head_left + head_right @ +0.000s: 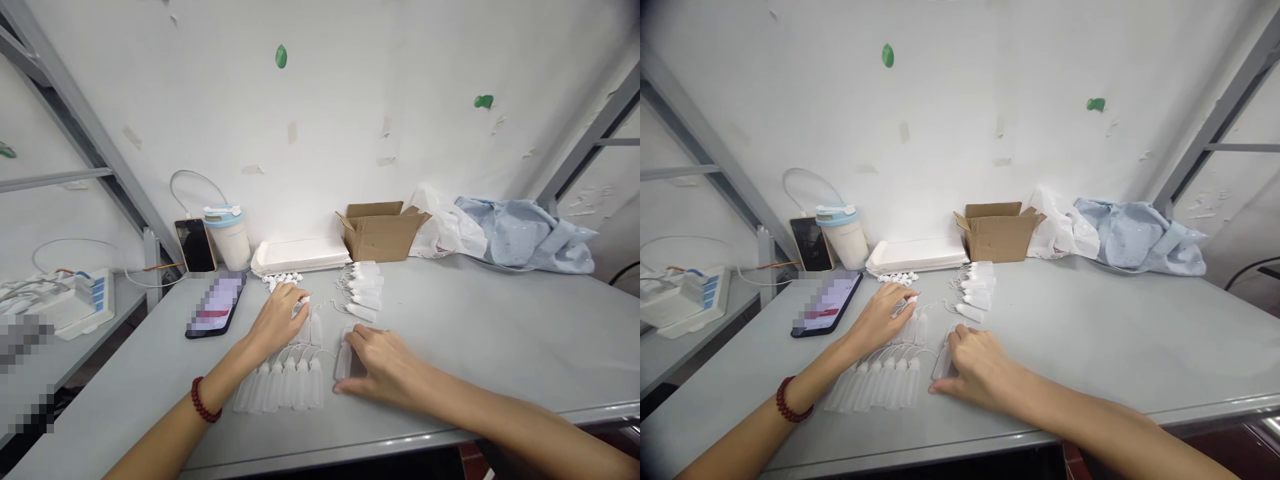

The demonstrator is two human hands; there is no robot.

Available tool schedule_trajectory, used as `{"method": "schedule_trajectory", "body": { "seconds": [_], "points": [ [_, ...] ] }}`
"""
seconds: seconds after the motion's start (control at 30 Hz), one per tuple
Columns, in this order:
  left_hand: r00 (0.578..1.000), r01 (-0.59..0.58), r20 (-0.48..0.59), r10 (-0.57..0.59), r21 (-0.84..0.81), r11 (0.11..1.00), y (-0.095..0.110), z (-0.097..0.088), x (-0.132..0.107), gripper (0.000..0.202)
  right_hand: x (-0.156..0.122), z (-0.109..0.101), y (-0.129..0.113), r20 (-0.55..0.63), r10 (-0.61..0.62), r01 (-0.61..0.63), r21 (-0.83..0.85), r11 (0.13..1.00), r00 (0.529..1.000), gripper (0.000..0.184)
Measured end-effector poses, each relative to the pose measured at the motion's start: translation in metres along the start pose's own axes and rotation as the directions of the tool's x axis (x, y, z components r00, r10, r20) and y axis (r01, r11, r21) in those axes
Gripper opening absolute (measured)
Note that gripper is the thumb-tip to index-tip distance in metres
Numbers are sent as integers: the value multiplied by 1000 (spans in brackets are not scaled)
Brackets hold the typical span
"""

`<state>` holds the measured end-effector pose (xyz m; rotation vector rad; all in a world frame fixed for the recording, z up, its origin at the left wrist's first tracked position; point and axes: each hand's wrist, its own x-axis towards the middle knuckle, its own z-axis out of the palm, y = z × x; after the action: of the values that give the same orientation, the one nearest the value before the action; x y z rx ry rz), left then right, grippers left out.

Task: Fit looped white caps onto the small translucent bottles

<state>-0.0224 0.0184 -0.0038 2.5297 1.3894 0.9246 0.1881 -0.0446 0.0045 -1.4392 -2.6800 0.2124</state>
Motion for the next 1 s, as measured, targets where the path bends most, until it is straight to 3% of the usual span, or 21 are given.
{"method": "schedule_trajectory", "body": {
  "seconds": [0.17, 0.37, 0.6, 0.83, 1.0],
  "points": [
    [1000, 19, -4, -19, -36, 999, 4, -2, 1, 16, 2, 1, 3, -82, 1, 8, 112, 994, 997, 50],
    [972, 226, 134, -193, -298, 928, 19, -8, 2, 18, 5, 6, 9, -175, -64, 106, 240, 965, 982, 50],
    [905, 425, 333, -266, -664, 614, 33, -8, -1, 23, 6, 14, 15, -341, -186, 282, 257, 924, 921, 61],
    [844, 515, 410, -345, -799, 312, 37, -4, -4, 21, 6, 13, 15, -403, -252, 369, 245, 896, 880, 67],
    [831, 513, 423, -361, -834, 202, 38, -6, -3, 19, 5, 12, 17, -423, -258, 388, 256, 885, 869, 65]
  ]
}}
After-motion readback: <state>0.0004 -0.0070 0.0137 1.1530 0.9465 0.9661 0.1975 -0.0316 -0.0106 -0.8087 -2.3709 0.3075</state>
